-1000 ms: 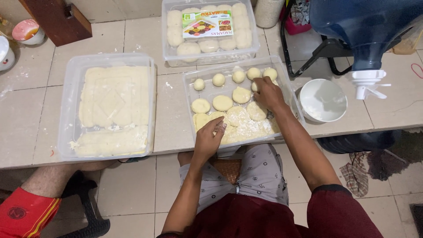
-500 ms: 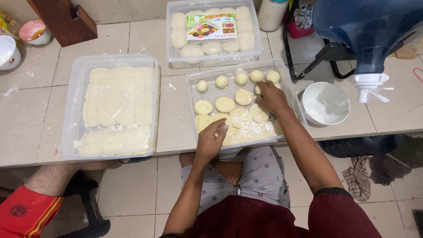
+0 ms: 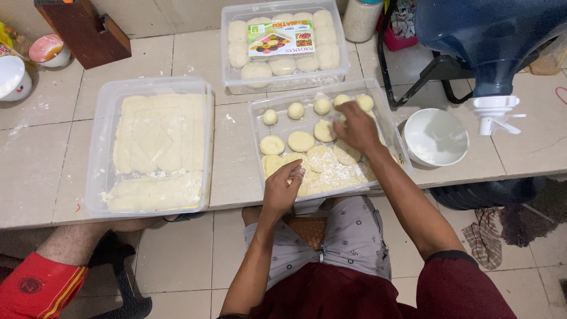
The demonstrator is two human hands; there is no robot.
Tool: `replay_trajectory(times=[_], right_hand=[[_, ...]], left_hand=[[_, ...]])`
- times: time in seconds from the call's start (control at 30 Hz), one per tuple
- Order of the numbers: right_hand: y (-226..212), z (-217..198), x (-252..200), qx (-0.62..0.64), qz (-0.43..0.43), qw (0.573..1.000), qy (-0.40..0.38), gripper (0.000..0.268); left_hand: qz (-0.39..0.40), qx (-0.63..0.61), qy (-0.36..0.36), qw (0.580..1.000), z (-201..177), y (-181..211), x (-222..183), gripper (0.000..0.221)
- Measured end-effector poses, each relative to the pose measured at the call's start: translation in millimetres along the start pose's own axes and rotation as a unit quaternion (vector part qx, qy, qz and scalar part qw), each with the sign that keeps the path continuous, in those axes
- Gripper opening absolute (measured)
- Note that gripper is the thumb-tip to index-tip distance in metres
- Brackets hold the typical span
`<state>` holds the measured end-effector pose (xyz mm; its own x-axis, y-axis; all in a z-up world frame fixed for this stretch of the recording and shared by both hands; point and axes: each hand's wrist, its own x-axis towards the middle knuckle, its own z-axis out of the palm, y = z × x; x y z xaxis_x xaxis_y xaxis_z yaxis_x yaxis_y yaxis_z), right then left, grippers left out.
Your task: Shaping pieces of dough into small balls by rolling them between the palms and arranging them in a tray.
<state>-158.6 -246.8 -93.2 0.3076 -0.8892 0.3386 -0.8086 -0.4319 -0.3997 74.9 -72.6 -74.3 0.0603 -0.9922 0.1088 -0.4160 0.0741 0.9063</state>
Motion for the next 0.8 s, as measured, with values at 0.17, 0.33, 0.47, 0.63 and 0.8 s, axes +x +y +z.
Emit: replay_trajectory(times=[0.17,0.33,0.47,0.63,0.8], right_hand=[[-41.8,-13.6,1.5,-0.047,-0.128,0.978,-0.156,0.057],[-25.4,27.3,15.5,-0.103,-0.073,0.951,-0.281,0.063],[-23.3,43.6,18.1,-0.139,-0.030,0.939,-0.314,0.064],[-39.3,23.1,19.3,-0.123,-0.014,0.939,-0.321,0.062],[-37.5,24.9,19.5,-0.120,-0.016,0.949,-0.293,0.053]], left_hand=[[-0.005,-0.002,0.005,1.000,0.7,-1.6,0.1,0.032],[-0.005,-0.005,0.000,1.000,-0.5,-1.2,-0.1,0.032],[-0.010,-0.011,0.002,1.000,-0.2,-3.8,-0.5,0.033],[-0.005,-0.015,0.001,1.000,0.4,-6.4,0.1,0.033],[-0.003,-0.003,-0.002,1.000,2.4,-5.5,0.6,0.033]])
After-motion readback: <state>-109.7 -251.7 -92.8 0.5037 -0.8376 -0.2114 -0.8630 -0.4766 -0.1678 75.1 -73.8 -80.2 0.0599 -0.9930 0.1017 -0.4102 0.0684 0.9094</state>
